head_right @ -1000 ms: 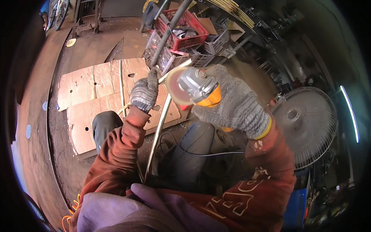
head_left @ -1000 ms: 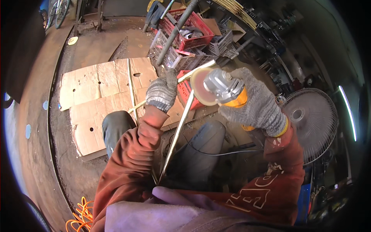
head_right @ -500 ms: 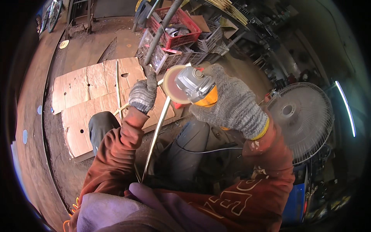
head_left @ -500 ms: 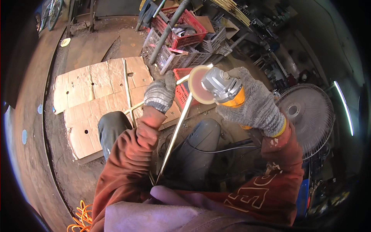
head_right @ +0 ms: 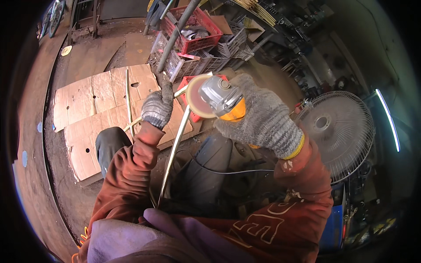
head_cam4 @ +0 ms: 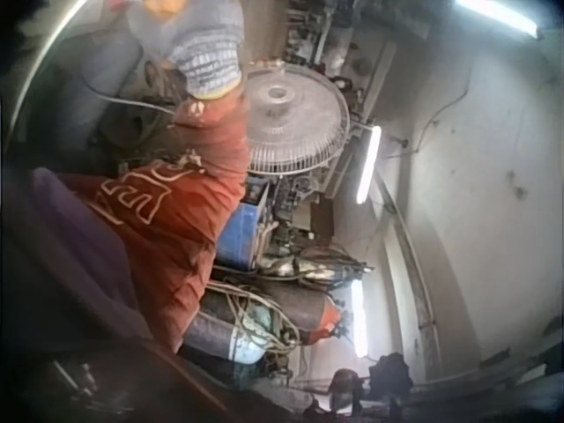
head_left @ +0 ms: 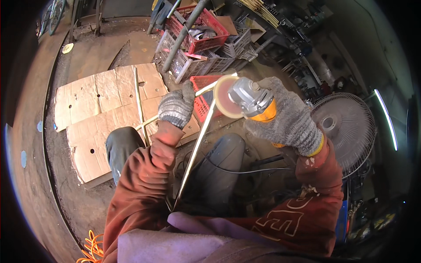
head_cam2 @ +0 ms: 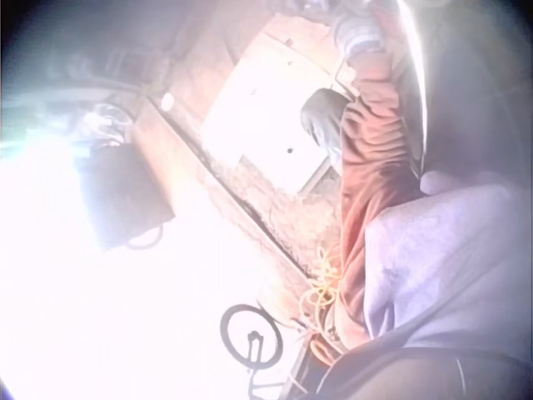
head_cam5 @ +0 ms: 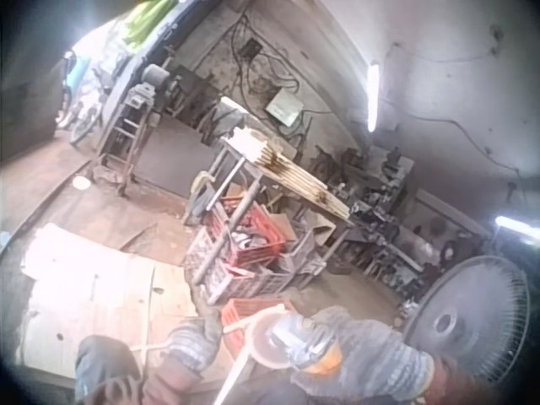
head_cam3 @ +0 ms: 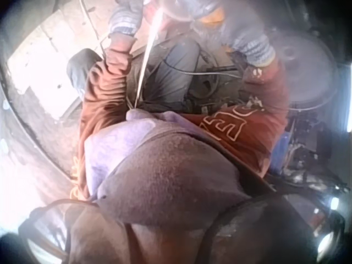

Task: The person holds a metal tubing structure and uses a power grinder to smooth its surface, rotating and moving the tubing to reach different areas.

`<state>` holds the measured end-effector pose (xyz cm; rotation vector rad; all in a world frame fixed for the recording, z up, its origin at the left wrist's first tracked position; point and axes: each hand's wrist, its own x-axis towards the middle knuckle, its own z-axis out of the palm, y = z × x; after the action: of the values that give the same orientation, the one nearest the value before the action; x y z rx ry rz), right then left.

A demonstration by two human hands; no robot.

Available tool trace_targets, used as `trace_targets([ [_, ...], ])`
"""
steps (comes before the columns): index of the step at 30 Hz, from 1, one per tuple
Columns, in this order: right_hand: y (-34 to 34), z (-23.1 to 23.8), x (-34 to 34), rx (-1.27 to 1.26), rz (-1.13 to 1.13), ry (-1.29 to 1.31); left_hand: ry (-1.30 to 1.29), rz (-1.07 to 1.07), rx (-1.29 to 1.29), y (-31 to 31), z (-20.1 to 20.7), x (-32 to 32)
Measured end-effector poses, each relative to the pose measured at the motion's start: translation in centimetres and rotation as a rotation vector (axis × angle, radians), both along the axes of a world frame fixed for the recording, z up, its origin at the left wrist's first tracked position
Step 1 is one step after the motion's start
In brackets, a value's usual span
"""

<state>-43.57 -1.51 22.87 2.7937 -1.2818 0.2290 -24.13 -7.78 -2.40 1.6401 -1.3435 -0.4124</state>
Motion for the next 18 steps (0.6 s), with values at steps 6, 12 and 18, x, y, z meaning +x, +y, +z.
trace_targets([
  [6,0.3,-0.6,-0.4,-0.039,-0.021,0.037,0.075,0.014,0.068,0.1,0.6,0.1],
  [12,0.2,-1.1,-0.6,-0.058,-0.035,0.088,0.007,0.004,-0.057,0.2,0.1,-0.1],
  [18,0.1,-0.7,-0.1,-0.100,-0.042,0.100,0.017,0.003,-0.037,-1.1,-1.3,-0.3],
])
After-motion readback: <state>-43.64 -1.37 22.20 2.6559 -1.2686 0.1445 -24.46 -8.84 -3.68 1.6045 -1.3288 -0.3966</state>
